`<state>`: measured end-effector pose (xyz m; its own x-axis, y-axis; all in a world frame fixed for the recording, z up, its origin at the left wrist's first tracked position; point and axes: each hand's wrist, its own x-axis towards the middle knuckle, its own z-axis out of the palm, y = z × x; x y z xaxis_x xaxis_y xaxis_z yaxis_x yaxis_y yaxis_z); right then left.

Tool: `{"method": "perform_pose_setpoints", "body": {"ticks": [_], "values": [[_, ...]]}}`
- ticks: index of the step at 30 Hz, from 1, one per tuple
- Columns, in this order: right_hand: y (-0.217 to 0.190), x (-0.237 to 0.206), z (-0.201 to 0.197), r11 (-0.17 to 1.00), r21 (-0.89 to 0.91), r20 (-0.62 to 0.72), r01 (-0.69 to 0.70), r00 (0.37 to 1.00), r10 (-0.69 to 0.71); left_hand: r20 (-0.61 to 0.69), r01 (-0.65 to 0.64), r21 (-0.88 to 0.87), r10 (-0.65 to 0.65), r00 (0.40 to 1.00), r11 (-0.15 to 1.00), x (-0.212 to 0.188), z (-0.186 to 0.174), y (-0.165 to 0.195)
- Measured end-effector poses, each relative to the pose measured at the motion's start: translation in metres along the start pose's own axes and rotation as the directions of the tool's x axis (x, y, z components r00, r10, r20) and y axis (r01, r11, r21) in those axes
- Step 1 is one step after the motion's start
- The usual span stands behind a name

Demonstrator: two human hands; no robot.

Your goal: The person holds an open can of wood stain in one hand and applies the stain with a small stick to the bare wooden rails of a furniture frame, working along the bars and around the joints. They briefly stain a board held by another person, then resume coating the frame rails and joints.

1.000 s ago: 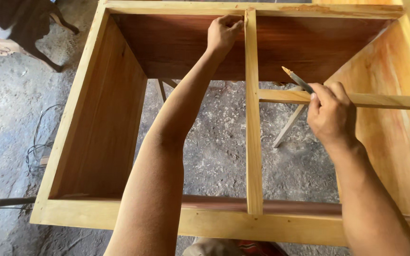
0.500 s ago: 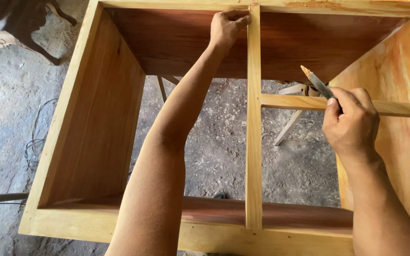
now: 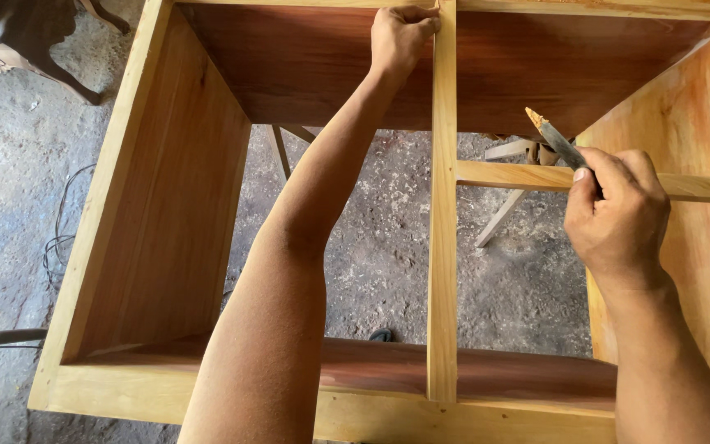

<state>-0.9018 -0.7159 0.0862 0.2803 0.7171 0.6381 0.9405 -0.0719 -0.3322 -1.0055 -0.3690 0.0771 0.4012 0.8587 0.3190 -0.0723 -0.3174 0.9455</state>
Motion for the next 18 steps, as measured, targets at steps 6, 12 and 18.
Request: {"method": "perform_pose_setpoints", "body": {"ticks": [6, 12, 18], "values": [[0.007, -0.005, 0.005, 1.0, -0.019, 0.031, 0.003, 1.0, -0.002, -0.013, -0.073, -0.029, 0.073, 0.997, 0.997, -0.001, 0.003, -0.007], [0.004, -0.004, 0.01, 1.0, 0.004, 0.064, -0.001, 0.998, 0.001, -0.007, 0.016, 0.038, -0.016, 1.0, 0.999, -0.006, -0.002, -0.003], [0.001, 0.043, 0.027, 0.989, -0.059, 0.137, 0.134, 0.983, -0.125, -0.148, -0.09, 0.385, 0.158, 0.976, 0.918, -0.029, -0.01, -0.013]]}}
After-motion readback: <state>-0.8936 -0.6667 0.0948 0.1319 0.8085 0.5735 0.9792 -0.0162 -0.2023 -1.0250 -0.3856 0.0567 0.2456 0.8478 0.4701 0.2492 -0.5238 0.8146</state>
